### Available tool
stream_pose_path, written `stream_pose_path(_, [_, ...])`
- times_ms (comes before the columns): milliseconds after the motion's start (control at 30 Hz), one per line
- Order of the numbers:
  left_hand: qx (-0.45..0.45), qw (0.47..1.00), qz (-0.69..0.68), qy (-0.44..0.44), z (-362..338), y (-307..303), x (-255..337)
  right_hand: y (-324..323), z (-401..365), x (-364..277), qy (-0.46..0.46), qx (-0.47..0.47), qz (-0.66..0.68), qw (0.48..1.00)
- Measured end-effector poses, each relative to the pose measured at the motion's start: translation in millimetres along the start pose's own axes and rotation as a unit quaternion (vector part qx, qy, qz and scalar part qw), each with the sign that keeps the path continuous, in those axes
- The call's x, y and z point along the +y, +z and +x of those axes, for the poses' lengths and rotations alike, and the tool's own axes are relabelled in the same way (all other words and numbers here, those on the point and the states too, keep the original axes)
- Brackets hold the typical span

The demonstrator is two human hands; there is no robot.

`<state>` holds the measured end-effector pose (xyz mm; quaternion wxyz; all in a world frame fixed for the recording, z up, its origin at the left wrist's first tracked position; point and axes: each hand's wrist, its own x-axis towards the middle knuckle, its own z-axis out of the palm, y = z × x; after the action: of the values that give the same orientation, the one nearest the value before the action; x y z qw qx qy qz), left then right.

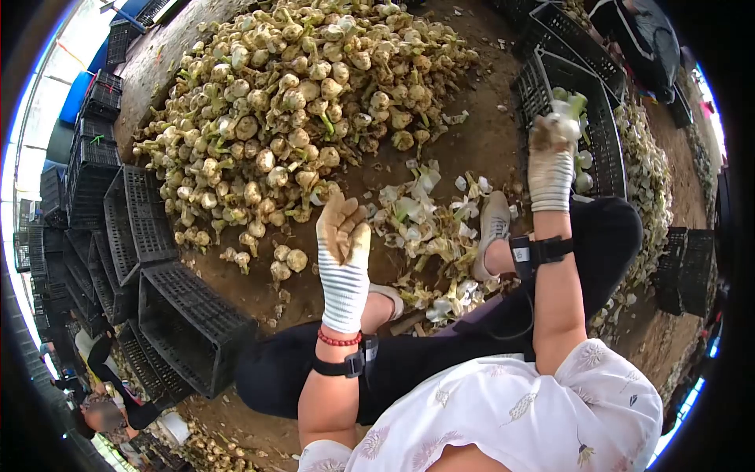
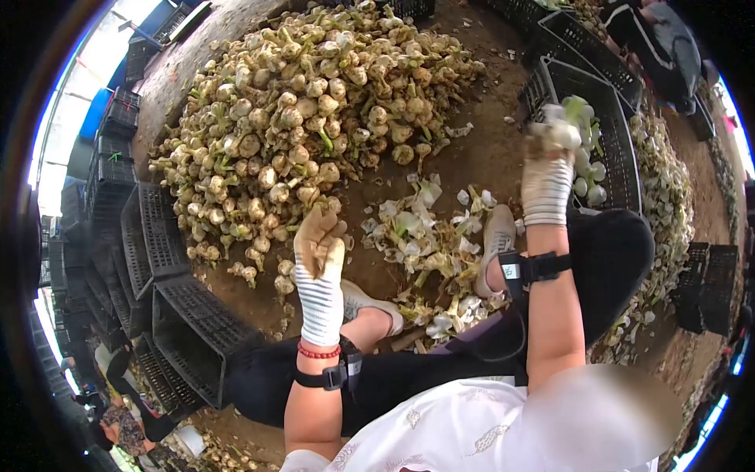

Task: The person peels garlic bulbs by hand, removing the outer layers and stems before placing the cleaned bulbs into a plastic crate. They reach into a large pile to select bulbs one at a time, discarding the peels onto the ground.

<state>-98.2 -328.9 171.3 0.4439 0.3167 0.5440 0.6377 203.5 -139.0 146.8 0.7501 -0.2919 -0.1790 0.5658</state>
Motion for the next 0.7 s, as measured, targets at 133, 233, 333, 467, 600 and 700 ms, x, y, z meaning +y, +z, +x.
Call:
stream_pose_path(133, [0.017,0.999,0.010,-0.034,5.5,-4.0,-10.4,-50.5,33.0,60.2,0.088,-0.031,-0.171,0.981])
stream_pose_path(233, [0.052,0.997,-0.011,-0.057,14.7,-10.3,-19.9,50.1,-4.0,136.4,0.223,0.007,-0.343,0.913])
stream_pose_path(333, [0.070,0.993,-0.007,-0.095,20.0,-13.7,-20.2,58.1,26.2,237.8,0.192,-0.134,-0.533,0.813])
stream_pose_path(467, [0.072,0.990,0.046,-0.108,24.4,-14.3,-15.9,71.1,74.2,310.0,0.185,-0.081,-0.736,0.646])
stream_pose_path(600, [0.111,0.986,0.032,-0.116,24.7,-18.9,-16.0,69.4,59.9,296.6,0.176,-0.073,-0.687,0.701])
stream_pose_path(700, [0.120,0.984,-0.037,-0.122,28.8,-22.7,-16.8,90.4,-14.8,221.7,0.264,-0.200,-0.421,0.845])
